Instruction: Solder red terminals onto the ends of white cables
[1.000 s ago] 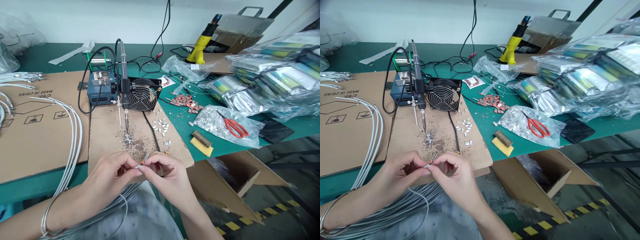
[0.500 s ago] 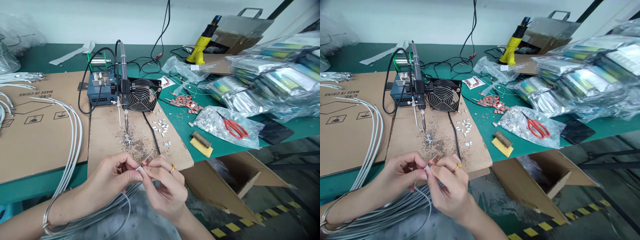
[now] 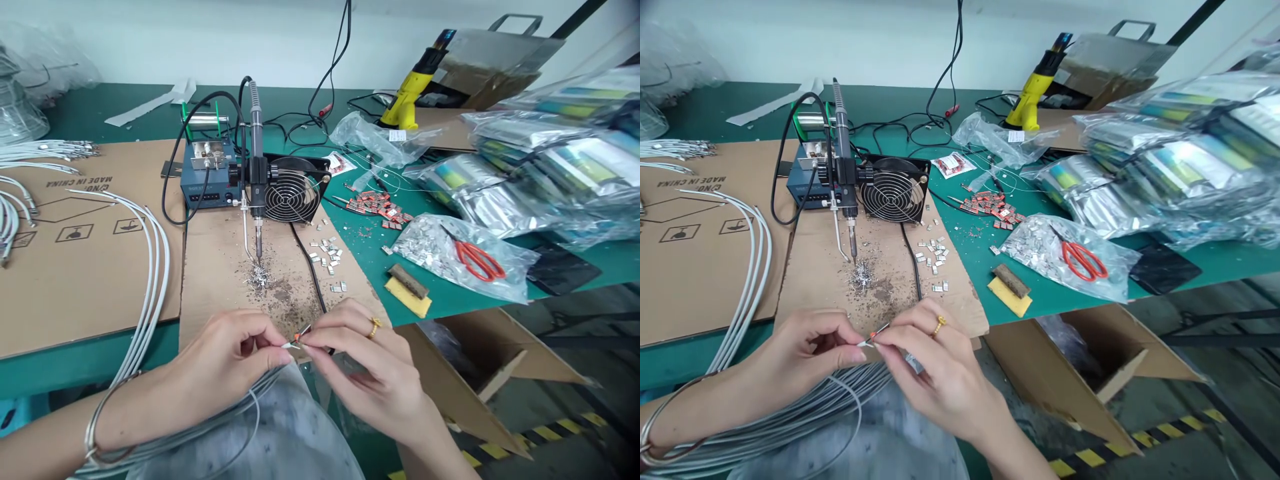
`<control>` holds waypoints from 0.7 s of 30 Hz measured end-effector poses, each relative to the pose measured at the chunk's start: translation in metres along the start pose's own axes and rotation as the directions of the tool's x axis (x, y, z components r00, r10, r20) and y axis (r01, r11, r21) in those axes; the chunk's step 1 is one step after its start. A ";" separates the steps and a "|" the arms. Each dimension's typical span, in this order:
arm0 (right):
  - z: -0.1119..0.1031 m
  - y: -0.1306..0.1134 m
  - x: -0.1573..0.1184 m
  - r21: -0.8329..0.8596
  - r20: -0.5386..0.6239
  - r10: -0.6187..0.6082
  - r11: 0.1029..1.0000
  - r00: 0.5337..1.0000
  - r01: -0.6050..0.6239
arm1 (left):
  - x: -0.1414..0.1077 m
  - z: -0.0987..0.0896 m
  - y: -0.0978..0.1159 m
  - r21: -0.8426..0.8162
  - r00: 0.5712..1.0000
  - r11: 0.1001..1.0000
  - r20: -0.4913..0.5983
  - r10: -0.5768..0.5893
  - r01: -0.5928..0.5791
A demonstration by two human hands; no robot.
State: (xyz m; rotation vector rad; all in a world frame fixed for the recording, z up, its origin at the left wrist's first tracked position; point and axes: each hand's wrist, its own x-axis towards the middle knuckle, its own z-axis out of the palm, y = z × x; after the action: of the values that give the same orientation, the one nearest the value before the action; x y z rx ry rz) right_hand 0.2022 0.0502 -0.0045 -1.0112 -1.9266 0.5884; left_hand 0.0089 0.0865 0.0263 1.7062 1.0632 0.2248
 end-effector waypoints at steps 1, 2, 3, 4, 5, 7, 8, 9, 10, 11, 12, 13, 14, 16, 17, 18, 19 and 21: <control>0.000 0.001 0.000 0.007 0.021 0.001 1.000 1.000 -0.002 | 0.000 0.000 0.000 0.015 1.000 1.000 0.003 0.012 -0.012; -0.001 0.001 0.000 0.018 0.040 0.005 1.000 0.999 -0.005 | 0.000 0.000 0.000 0.023 1.000 0.999 0.001 0.024 -0.024; -0.002 0.002 0.001 0.029 0.055 0.008 1.000 0.998 -0.010 | 0.000 0.000 -0.001 0.027 0.999 0.999 -0.001 0.035 -0.035; -0.002 0.003 0.002 0.039 0.066 0.010 0.999 0.998 -0.013 | 0.000 0.000 -0.001 0.029 0.999 0.999 0.001 0.040 -0.040; -0.003 0.003 0.002 0.047 0.076 0.010 0.999 0.997 -0.014 | 0.000 0.000 -0.002 0.029 0.999 0.999 0.003 0.041 -0.041; -0.004 0.004 0.005 0.052 0.097 0.008 0.999 0.995 -0.013 | 0.000 0.000 -0.003 0.024 0.999 0.999 0.010 0.031 -0.032; -0.004 0.004 0.006 0.052 0.107 0.005 0.999 0.994 -0.011 | 0.000 0.000 -0.003 0.024 1.000 0.999 0.018 0.024 -0.024; -0.004 0.004 0.007 0.052 0.116 0.000 0.999 0.993 -0.006 | 0.000 0.000 -0.003 0.024 0.999 1.000 0.032 0.016 -0.016; -0.004 0.005 0.007 0.049 0.128 -0.007 0.999 0.992 0.001 | 0.000 0.000 -0.003 0.022 0.999 1.000 0.044 0.009 -0.010; -0.005 0.005 0.007 0.042 0.135 -0.014 0.999 0.991 0.008 | 0.001 -0.001 -0.003 0.018 0.999 1.000 0.051 0.005 -0.006; -0.006 0.006 0.007 0.031 0.138 -0.018 0.999 0.990 0.014 | 0.001 -0.001 -0.002 0.012 0.998 1.000 0.060 -0.008 0.007; -0.007 0.008 0.007 0.021 0.130 -0.019 1.000 0.991 0.017 | 0.001 -0.002 -0.001 0.004 0.997 1.000 0.069 -0.027 0.027; -0.008 0.009 0.006 0.012 0.112 -0.012 1.000 0.994 0.011 | 0.002 -0.003 -0.001 -0.004 0.996 0.999 0.075 -0.050 0.050; -0.010 0.013 0.005 0.002 0.079 0.070 0.998 0.994 -0.070 | 0.003 -0.004 -0.001 -0.031 0.993 0.996 0.077 -0.087 0.089; -0.010 0.015 0.004 0.039 0.099 0.137 0.989 0.986 -0.141 | 0.004 -0.005 -0.002 -0.068 0.992 0.992 0.078 -0.100 0.105; -0.009 0.017 0.005 0.112 0.148 0.211 0.967 0.966 -0.228 | 0.005 -0.005 -0.003 -0.125 0.990 0.984 0.087 -0.113 0.123; -0.008 0.018 0.006 0.216 0.213 0.281 0.920 0.936 -0.326 | 0.006 -0.006 -0.005 -0.190 0.987 0.972 0.099 -0.125 0.142; -0.003 0.021 0.009 0.455 0.343 0.378 0.734 0.860 -0.505 | 0.008 -0.008 -0.007 -0.306 0.975 0.932 0.169 -0.146 0.193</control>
State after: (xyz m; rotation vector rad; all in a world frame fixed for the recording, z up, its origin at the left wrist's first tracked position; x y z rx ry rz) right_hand 0.2105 0.0694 -0.0136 -1.0635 -1.5455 1.4918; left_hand 0.0052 0.0985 0.0212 1.3101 1.0011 0.1521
